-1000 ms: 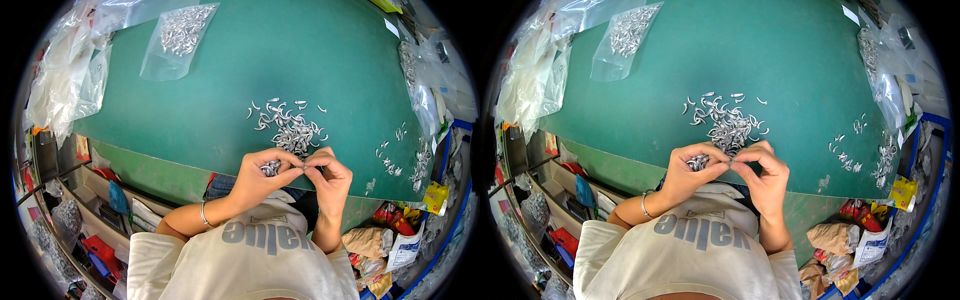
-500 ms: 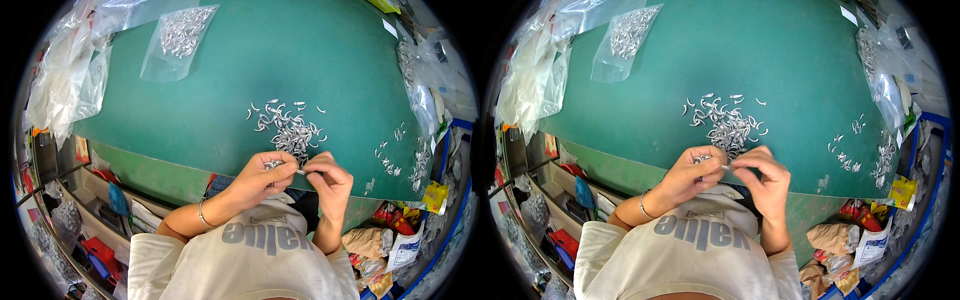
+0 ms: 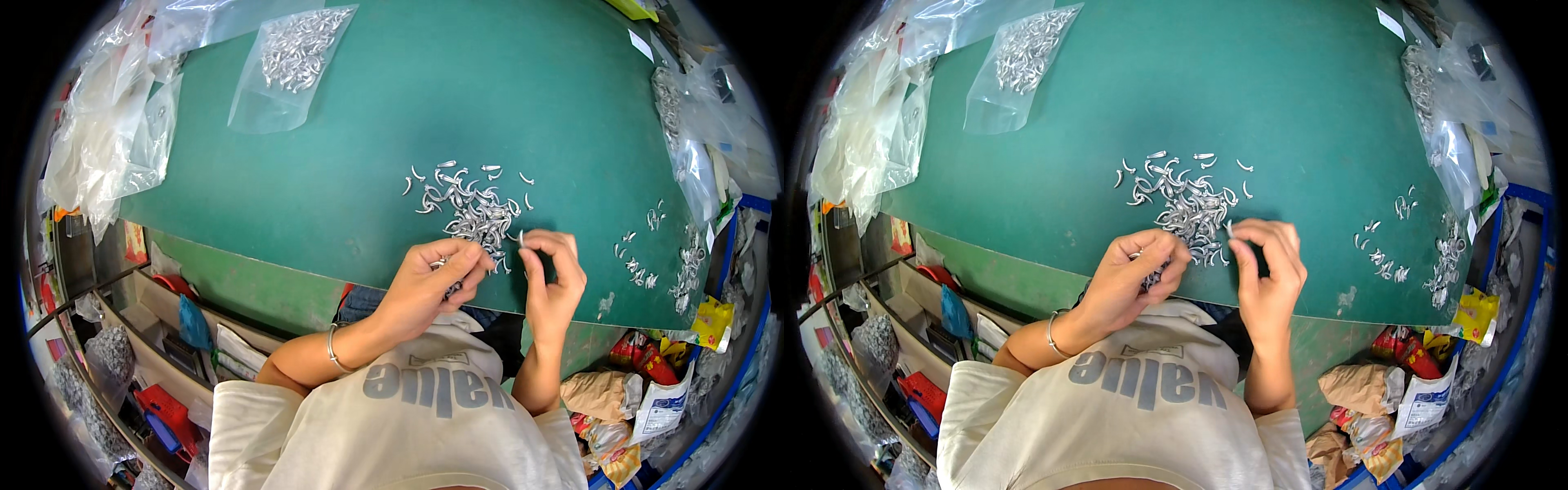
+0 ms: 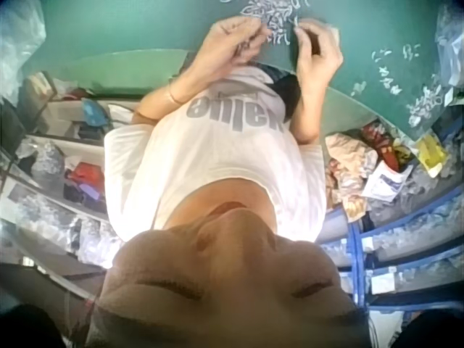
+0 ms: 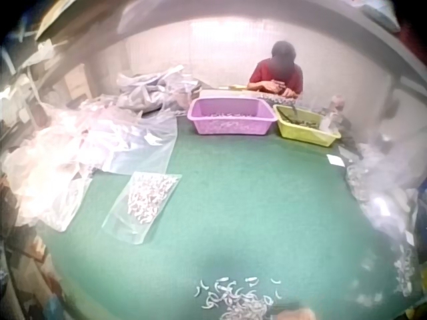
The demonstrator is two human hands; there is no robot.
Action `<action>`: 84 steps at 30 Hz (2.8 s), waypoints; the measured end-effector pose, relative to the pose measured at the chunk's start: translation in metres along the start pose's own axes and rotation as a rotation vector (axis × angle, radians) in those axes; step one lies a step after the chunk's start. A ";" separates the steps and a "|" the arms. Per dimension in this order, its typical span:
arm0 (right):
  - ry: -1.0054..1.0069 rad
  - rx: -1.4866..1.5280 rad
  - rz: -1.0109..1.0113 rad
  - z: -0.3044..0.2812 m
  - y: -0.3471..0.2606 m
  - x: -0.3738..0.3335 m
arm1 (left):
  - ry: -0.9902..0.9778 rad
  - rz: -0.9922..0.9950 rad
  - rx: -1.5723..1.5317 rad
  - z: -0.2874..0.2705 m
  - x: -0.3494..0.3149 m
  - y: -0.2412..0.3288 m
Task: The person sits at a green workbench and repeatedly picks up small, silver, curved metal pieces from a pile. They manipulate each piece with both hands, seemingly inspecting or adjusting it, before placing it back onto the table. The process is repetitive and involves handling the small components one by one.
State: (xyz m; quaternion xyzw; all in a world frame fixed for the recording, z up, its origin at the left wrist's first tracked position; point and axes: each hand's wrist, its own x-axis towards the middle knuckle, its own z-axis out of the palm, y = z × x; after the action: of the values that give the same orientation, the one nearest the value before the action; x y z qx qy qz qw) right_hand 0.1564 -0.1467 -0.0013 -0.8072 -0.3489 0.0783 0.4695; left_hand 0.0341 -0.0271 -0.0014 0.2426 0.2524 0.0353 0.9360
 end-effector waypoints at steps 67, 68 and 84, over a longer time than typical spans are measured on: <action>-0.087 0.587 0.270 0.001 -0.024 -0.015 | -0.096 -0.134 -0.032 0.004 -0.002 0.003; -0.088 0.579 0.250 0.001 -0.024 -0.015 | -0.096 -0.129 -0.014 0.003 -0.002 0.003; -0.156 0.637 0.196 0.002 -0.023 -0.013 | -0.105 -0.278 -0.158 0.005 -0.004 0.013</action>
State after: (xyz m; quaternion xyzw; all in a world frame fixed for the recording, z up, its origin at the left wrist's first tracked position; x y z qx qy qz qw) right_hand 0.1344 -0.1459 0.0138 -0.6414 -0.2628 0.2896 0.6600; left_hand 0.0340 -0.0189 0.0098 0.1324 0.2306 -0.0876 0.9600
